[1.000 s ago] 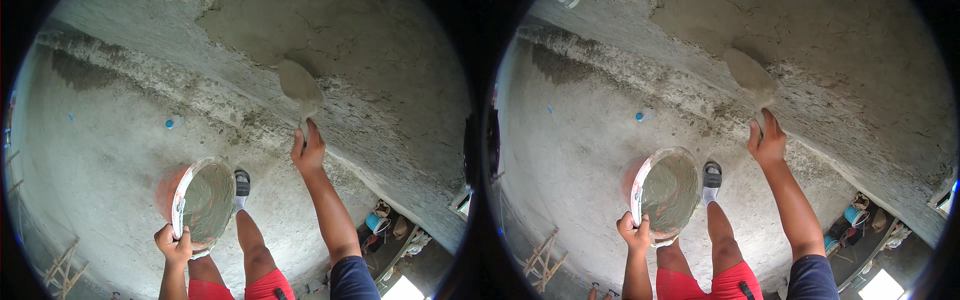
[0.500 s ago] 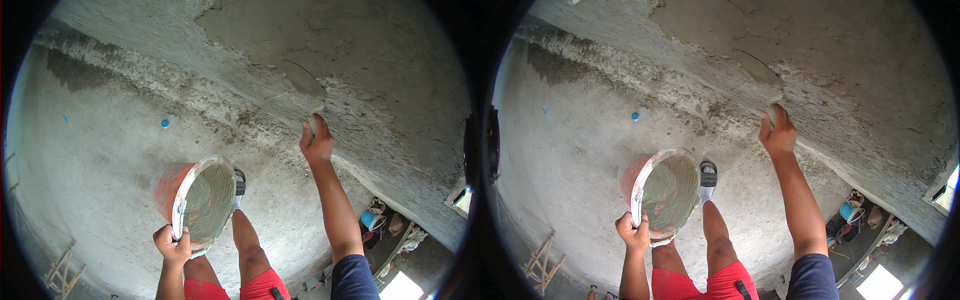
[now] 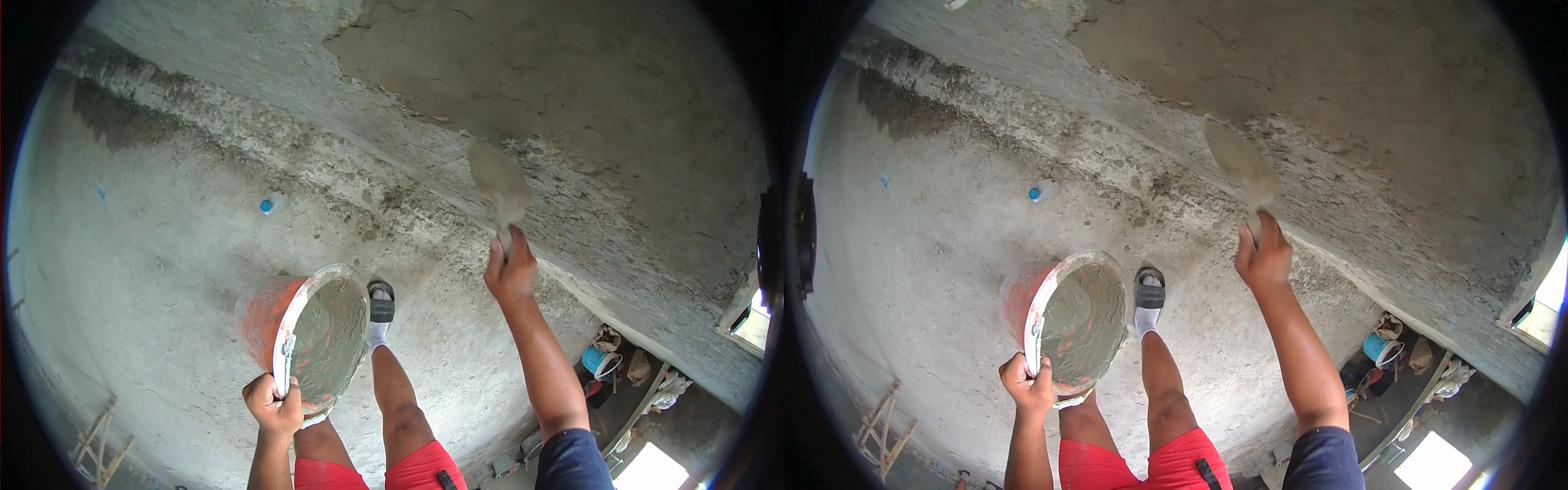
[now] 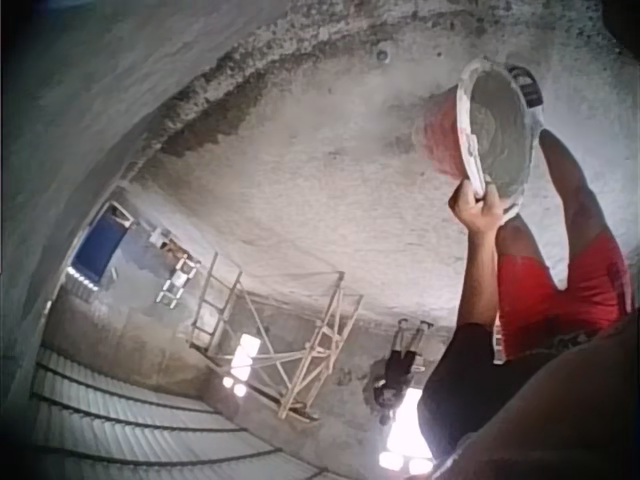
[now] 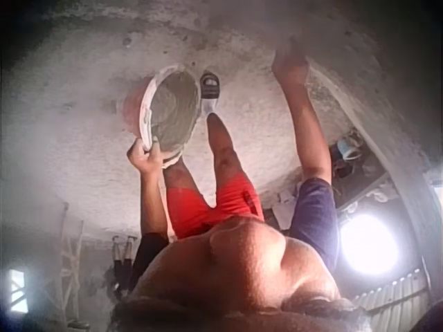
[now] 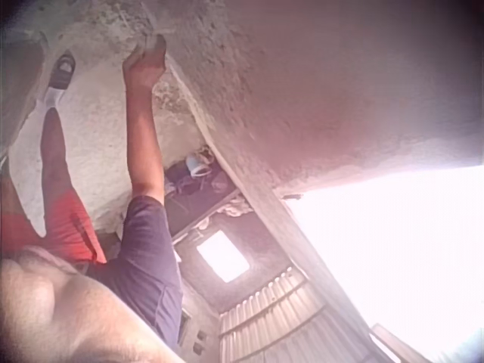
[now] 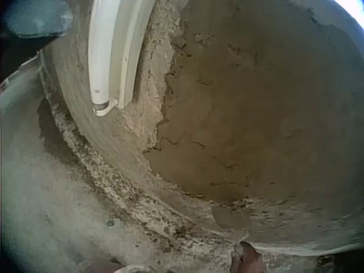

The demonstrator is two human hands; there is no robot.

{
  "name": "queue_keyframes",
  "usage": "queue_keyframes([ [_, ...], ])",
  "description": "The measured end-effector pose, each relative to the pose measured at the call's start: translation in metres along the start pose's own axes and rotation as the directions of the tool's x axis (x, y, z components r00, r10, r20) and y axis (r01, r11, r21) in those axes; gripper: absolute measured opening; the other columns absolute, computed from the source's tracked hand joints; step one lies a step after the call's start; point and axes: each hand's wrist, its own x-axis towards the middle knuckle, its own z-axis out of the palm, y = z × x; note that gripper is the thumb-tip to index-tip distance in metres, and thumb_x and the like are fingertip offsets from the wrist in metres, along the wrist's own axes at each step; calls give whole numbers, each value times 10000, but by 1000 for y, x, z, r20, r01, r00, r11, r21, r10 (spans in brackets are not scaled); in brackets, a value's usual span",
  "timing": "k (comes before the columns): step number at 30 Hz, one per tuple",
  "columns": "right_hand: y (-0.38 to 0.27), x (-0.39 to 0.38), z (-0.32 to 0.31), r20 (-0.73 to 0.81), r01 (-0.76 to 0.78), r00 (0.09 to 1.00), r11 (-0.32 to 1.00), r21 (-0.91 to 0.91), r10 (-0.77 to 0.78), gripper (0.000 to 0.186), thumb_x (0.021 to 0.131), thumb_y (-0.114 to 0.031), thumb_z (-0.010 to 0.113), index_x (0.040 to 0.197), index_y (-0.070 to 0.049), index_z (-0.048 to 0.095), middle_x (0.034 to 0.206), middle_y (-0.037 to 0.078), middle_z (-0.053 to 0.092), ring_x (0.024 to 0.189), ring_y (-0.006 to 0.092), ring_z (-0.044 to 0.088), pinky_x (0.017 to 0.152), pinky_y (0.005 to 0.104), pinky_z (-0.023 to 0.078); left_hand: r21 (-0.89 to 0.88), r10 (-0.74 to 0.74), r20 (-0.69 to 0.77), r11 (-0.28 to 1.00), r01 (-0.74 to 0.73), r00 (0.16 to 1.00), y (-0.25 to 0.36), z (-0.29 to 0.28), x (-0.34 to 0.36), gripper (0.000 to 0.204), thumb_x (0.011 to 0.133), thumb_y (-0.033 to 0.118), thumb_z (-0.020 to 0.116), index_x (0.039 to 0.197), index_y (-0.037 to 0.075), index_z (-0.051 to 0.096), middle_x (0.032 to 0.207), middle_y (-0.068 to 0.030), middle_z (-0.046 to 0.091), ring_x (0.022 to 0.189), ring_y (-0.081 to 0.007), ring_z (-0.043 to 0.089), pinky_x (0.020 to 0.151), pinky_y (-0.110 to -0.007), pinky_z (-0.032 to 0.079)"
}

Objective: The person plasters a wall by scooping wet cement from a bucket with a trowel and spreading it onto the wall surface.

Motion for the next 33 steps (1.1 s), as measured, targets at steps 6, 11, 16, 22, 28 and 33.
queue_keyframes([
  [6,10,59,8,246,-38,963,954,-297,115,364,990,-322,599,1201,-34,533,956,229,682,803,437,707,669,504,587,17,12,-26,1000,-12,1000,13,-2,12,352,705,-28,677,606,71,354,493,-74,405,403,-214,392,444,-345,291],
  [11,56,-14,-21,418,-286,712,776,-561,565,429,1016,-413,516,1169,-18,582,963,237,715,855,436,716,751,540,575,-53,-41,-53,998,38,998,44,-22,7,341,716,-27,673,613,60,360,497,-64,398,429,-156,372,453,-326,293],
  [16,68,-126,-112,299,-600,536,605,-523,790,356,961,-307,582,1074,22,655,987,293,708,962,445,698,820,538,558,-111,-93,-81,990,83,992,112,-61,-13,385,727,-8,684,633,69,318,566,13,342,552,-83,309,492,-318,254],
  [22,3,-201,-222,472,-695,583,707,-130,661,274,872,-151,698,1081,20,656,1099,293,673,1059,452,651,898,492,518,-27,67,-232,997,-76,970,208,-130,-45,182,732,50,663,690,27,487,592,-6,417,578,-87,384,506,-320,324],
  [28,-100,-124,-323,396,-372,886,881,292,243,319,835,-132,765,1113,0,682,1014,197,676,949,370,664,865,395,520,-249,163,-292,938,-239,943,279,-162,-37,261,691,-1,619,630,62,373,564,43,369,572,-57,331,493,-292,271],
  [33,-188,-54,-381,274,-180,961,683,707,-30,335,821,-92,774,1134,-8,690,987,163,674,923,266,671,815,344,513,-316,266,-222,890,-327,938,334,-206,-29,334,678,-18,634,625,112,331,616,77,373,601,-36,300,530,-264,235],
])
